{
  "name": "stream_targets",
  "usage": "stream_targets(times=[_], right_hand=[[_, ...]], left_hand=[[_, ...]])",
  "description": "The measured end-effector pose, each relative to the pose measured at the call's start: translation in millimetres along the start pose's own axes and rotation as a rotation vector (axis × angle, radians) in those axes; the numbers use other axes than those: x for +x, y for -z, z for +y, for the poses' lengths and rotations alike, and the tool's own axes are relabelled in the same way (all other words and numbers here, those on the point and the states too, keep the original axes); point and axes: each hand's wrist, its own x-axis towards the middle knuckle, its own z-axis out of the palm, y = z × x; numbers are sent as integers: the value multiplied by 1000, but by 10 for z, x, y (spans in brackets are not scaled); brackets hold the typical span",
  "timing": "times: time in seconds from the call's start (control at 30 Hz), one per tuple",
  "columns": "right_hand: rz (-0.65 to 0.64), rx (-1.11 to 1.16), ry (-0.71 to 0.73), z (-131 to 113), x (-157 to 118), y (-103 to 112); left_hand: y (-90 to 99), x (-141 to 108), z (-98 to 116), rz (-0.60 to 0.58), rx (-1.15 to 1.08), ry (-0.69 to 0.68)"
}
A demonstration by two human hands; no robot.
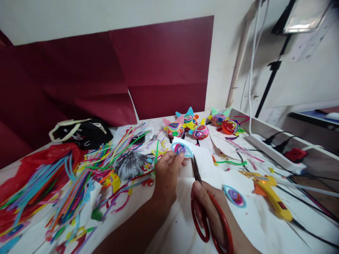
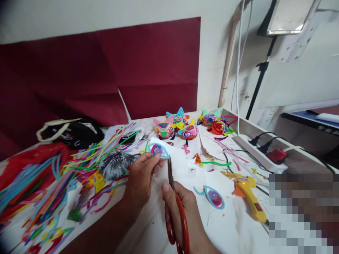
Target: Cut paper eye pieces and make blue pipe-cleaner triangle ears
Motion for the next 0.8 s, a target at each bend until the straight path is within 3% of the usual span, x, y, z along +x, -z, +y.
stream_targets(times=[0.27, 0.5, 0.8], right_hand=[[38, -41, -7, 28, 29, -36], [124, -136, 112, 51, 46, -22], [88, -114, 57, 75, 65, -29]], left_hand=[[4, 12, 8, 25, 1, 8], [13, 5, 6, 21, 10, 8], [9, -1, 25, 19, 23, 21]])
